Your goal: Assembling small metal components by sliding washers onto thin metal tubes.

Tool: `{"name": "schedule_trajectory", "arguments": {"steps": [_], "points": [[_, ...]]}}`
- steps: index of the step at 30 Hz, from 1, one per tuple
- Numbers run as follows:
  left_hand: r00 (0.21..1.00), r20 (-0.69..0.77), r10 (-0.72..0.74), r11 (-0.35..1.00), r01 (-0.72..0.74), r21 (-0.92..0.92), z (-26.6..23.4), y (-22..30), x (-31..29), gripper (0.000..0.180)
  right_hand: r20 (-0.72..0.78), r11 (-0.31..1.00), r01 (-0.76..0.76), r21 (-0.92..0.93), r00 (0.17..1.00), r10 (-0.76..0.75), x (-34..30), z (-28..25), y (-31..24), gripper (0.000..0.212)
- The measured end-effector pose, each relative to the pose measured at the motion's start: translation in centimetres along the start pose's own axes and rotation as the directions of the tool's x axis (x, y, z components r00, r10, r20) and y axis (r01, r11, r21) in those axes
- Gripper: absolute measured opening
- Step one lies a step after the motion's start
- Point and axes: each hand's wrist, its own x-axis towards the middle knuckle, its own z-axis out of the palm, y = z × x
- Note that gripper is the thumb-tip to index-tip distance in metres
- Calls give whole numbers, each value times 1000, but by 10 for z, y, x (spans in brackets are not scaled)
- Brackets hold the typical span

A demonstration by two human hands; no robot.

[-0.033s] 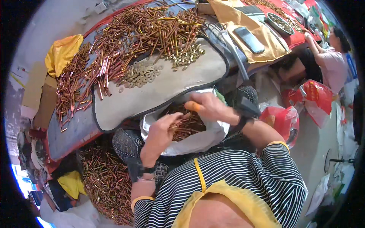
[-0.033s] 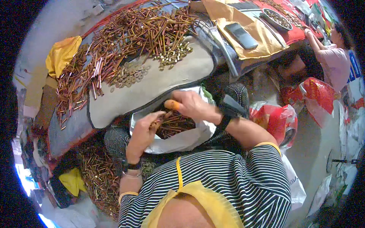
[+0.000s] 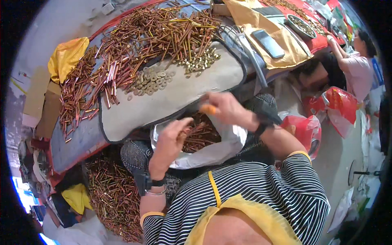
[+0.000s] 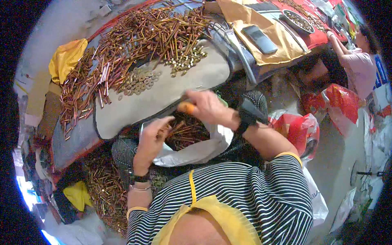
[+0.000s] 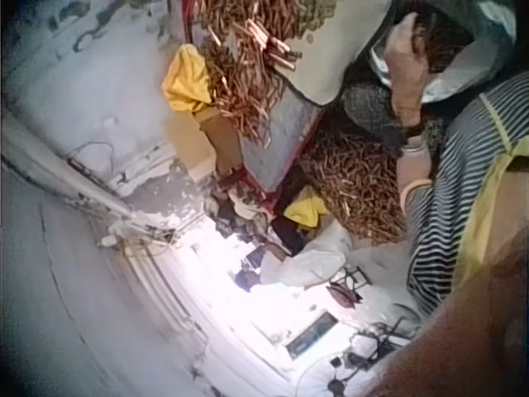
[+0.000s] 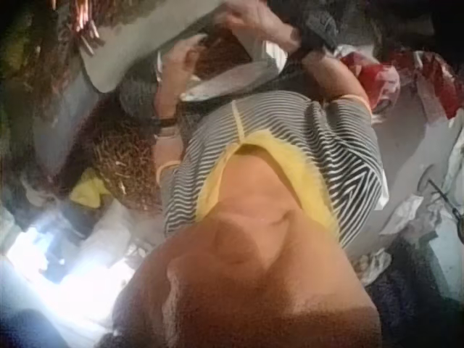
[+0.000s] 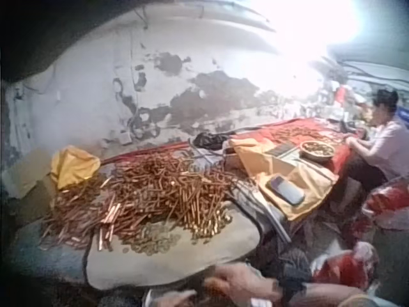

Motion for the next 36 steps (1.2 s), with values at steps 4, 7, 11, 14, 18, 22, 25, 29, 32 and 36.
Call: {"name": "schedule_trajectory", "arguments": {"steps": [4, 7, 11, 14, 18, 22, 25, 29, 32, 36], "points": [[854, 78, -514, 485, 364, -795, -27, -5, 37, 28, -345, 913, 132, -386, 897, -276, 73, -37, 71, 16], [865, 72, -496, 197, 193, -961, -31, -30, 60, 31, -290, 774, 192, -603, 851, -437, 122, -59, 101, 23], [785, 74, -615, 91, 164, -982, -22, -41, 77, 30, -184, 619, 272, -737, 800, -571, 158, -57, 114, 15], [821, 74, -567, 51, 125, -991, -21, -49, 84, 27, -116, 577, 267, -772, 833, -541, 163, -59, 115, 14], [796, 54, -603, 92, 136, -986, -21, -61, 86, 24, -255, 693, 286, -662, 783, -567, 154, -55, 97, 15], [833, 28, -553, 92, 95, -991, -13, -64, 78, 26, -384, 991, 131, 26, 917, -111, 125, -29, 63, 17], [860, 36, -509, -26, 27, -999, -14, -72, 75, 27, -258, 899, 46, 437, 963, 76, 114, -6, 56, 25], [784, -29, -619, 85, 30, -996, -26, -80, 70, 29, -131, 835, -8, 550, 987, 95, 105, 17, 44, 44], [795, -48, -604, 90, 9, -996, -25, -92, 65, 25, -214, 866, 107, 489, 977, 0, 110, 24, 43, 44], [813, 5, -582, 40, 35, -999, -26, -91, 61, 27, 39, 827, -205, 523, 976, 216, 112, 21, 29, 35]]}}
